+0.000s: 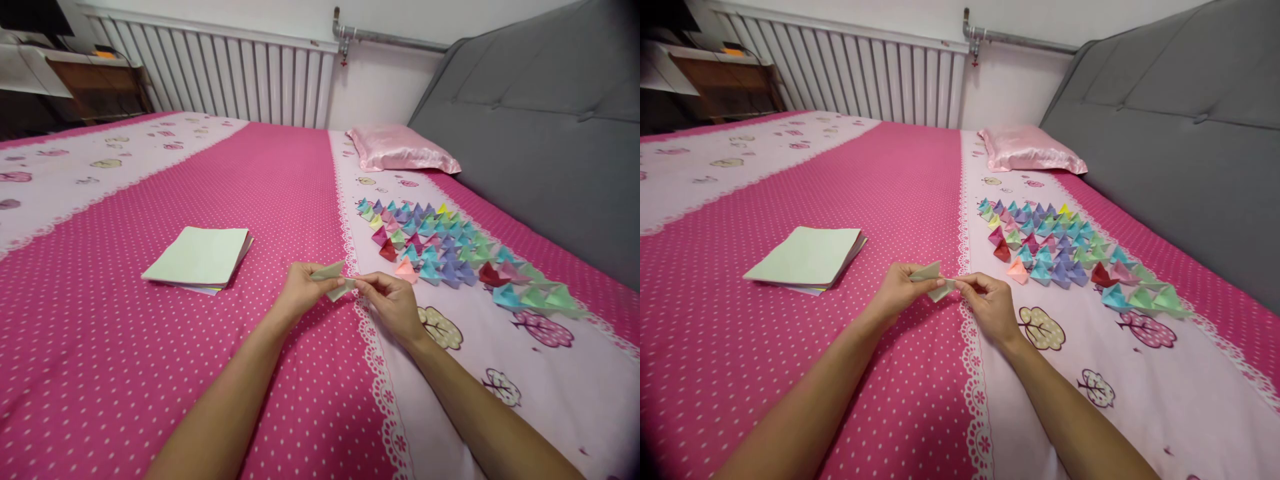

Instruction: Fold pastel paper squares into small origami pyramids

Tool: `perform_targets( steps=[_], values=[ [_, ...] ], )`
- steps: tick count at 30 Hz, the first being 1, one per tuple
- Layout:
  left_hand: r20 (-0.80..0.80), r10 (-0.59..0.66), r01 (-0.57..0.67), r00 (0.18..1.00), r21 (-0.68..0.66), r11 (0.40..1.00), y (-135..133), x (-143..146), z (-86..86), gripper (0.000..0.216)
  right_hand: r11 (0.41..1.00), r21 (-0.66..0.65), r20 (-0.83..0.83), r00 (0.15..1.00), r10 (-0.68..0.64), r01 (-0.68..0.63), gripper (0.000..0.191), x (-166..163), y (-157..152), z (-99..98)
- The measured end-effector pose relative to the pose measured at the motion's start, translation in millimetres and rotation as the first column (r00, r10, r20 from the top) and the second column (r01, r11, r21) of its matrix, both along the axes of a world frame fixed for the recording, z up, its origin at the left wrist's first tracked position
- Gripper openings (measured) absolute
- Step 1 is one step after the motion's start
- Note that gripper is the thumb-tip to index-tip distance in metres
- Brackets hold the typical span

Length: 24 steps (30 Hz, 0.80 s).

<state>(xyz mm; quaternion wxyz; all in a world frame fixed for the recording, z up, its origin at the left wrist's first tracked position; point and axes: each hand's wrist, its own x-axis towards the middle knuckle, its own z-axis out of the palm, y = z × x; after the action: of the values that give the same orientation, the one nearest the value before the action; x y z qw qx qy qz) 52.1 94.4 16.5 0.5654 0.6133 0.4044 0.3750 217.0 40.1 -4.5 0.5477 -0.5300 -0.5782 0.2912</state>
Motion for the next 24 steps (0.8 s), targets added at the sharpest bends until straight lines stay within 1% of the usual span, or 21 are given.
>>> perform_targets(
  steps=[4, 7, 10, 13, 15, 19, 24],
  values=[
    [0.034, -0.052, 0.054, 0.998, -0.067, 0.996, -0.6, 1.2, -3.5, 0.023, 1.000, -0.024, -0.039, 0.999, 0.013, -0.014, 0.018, -3.0, -0.5, 0.3],
    [0.078, -0.100, 0.107, 0.992, -0.091, 0.990, -1.5, 2.2, -4.7, 0.024, 0.994, -0.090, -0.127, 0.991, 0.051, -0.062, 0.029, -5.5, -1.0, 0.3],
    [0.142, -0.133, 0.146, 0.981, -0.084, 0.986, -1.4, 2.0, -3.6, 0.024, 0.986, -0.142, -0.222, 0.973, 0.057, -0.090, 0.032, -6.4, -1.4, 2.3],
    [0.252, -0.127, 0.160, 0.959, -0.116, 0.980, -0.6, 1.1, -1.0, 0.026, 0.985, -0.157, -0.298, 0.954, 0.025, -0.075, 0.032, -5.9, -1.3, 4.4],
    [0.289, -0.109, 0.157, 0.951, -0.148, 0.976, -0.4, 0.7, 1.0, 0.025, 0.983, -0.166, -0.327, 0.945, 0.014, -0.072, 0.033, -5.3, -1.0, 4.7],
    [0.268, -0.102, 0.158, 0.958, -0.196, 0.968, -1.6, 1.3, 4.4, 0.022, 0.982, -0.174, -0.344, 0.939, 0.005, -0.069, 0.033, -4.2, -0.5, 4.0],
    [0.239, -0.060, 0.114, 0.969, -0.219, 0.969, -3.7, 2.7, 7.9, 0.017, 0.986, -0.161, -0.346, 0.938, -0.015, -0.044, 0.034, -4.5, -1.1, 4.8]
  ],
)
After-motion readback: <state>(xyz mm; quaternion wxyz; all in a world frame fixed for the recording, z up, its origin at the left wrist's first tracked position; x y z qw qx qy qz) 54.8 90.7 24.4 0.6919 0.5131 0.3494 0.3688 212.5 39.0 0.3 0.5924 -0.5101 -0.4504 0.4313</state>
